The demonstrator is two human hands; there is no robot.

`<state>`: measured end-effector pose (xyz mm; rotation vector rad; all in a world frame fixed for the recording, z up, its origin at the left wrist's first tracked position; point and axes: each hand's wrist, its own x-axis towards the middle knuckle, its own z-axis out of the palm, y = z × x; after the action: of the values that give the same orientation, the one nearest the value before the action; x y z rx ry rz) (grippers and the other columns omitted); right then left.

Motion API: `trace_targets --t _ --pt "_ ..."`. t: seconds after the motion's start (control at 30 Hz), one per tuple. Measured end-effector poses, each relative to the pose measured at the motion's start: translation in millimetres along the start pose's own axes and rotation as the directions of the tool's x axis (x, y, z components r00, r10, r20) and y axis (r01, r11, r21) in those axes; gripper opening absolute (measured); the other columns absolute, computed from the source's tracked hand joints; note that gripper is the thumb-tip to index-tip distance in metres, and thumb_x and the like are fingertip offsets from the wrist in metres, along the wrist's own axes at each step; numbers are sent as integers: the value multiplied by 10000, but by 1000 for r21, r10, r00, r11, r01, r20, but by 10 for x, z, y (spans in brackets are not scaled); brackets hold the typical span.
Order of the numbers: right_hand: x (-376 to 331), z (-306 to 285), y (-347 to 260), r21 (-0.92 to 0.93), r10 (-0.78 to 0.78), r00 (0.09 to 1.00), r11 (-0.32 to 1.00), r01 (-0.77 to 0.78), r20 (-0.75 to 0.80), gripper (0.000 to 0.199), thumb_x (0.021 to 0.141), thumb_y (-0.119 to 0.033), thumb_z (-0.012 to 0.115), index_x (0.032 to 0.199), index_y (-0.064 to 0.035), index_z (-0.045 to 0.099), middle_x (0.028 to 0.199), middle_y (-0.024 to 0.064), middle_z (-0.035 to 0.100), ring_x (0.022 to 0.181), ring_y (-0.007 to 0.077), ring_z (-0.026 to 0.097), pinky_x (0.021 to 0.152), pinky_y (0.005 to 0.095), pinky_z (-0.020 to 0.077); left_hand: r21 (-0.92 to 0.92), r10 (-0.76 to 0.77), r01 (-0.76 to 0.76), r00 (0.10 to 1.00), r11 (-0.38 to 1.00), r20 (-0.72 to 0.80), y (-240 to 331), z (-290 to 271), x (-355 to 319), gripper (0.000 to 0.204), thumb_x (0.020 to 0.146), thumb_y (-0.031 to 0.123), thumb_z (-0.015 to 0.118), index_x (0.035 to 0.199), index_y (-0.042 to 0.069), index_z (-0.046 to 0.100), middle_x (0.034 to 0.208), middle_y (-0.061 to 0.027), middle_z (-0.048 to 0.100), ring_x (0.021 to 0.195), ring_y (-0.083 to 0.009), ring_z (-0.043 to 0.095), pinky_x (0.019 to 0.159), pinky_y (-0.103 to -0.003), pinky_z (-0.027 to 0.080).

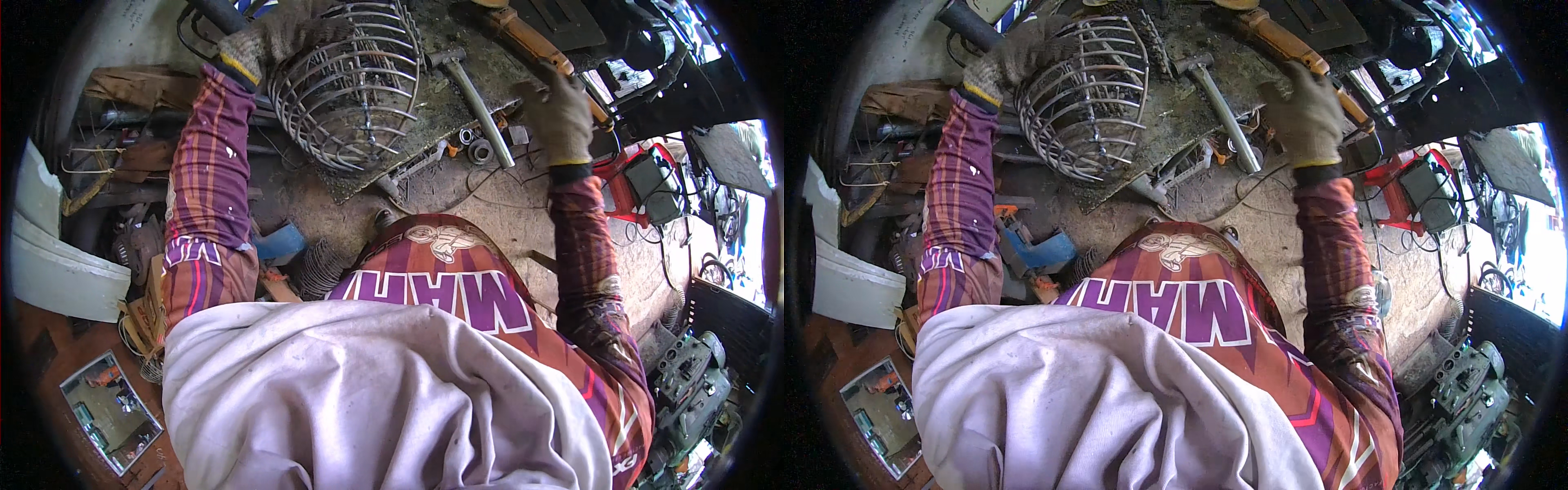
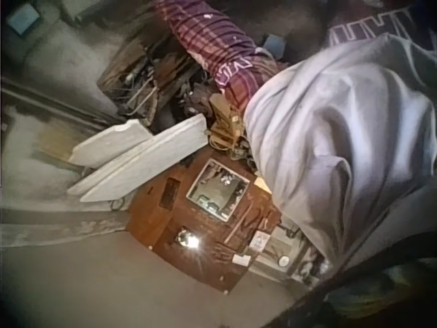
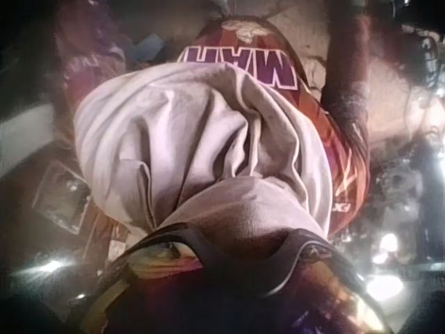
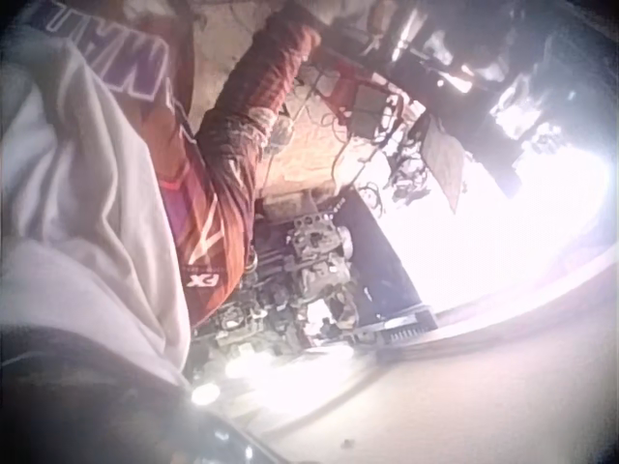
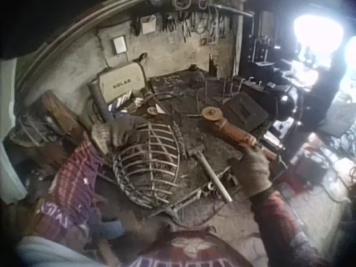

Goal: The person constructs a metal spherical cage by welding metal rods together, using a hammer to shape the structure, and then grinding the joints with an angle grinder.

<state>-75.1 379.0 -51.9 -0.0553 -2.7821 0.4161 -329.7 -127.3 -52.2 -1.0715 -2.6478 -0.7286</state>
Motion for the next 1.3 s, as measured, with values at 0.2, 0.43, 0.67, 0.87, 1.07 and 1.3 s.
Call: trace_targets --t 0.2,0.43,0.67,0.87,1.07,1.3 --pt "361 -13 968 -183 64 990 979 -87 -128 663 826 -613 651 1282 -135 609 1204 207 631 1078 366 632 924 439 498 70 -13 12 1000 997 6 396 404 236 414 1016 282 520 1350 37 534 1293 -142 603 1176 -249 592 977 -352 493" --pt "815 98 1407 -111 59 869 994 -5 492 730 871 -651 571 1273 -42 600 1101 208 686 1051 330 657 885 423 493 213 -60 57 998 975 9 1091 497 198 407 1012 283 529 1333 34 548 1272 -140 615 1155 -247 603 966 -351 499" --pt "1095 22 1583 49 -29 534 999 -22 845 416 866 -413 640 1052 -43 670 771 64 668 565 145 597 538 323 475 363 -111 109 994 925 -16 1828 419 62 399 1009 285 537 1317 32 562 1250 -139 626 1134 -245 615 955 -350 505" --pt "1005 83 1780 386 -180 453 823 -417 873 300 832 -262 660 1021 -29 654 727 -10 610 605 84 563 515 250 427 472 -186 192 981 860 -60 2263 515 9 393 1006 286 545 1302 30 574 1231 -138 636 1115 -243 625 945 -349 511" --pt "697 26 1473 432 -172 545 811 -394 821 340 855 -272 645 1104 -40 638 665 -47 540 505 48 485 440 222 362 574 -209 223 974 788 -92 2850 467 -86 387 1002 288 552 1288 29 586 1213 -137 645 1097 -241 635 936 -348 516" --pt "109 -303 1107 507 -34 659 670 -543 751 325 833 -220 713 1055 3 629 724 19 622 533 97 569 468 245 443 133 -367 431 865 892 -341 3853 797 -438 395 971 348 614 1172 9 645 1032 -111 688 921 -230 681 811 -365 552"
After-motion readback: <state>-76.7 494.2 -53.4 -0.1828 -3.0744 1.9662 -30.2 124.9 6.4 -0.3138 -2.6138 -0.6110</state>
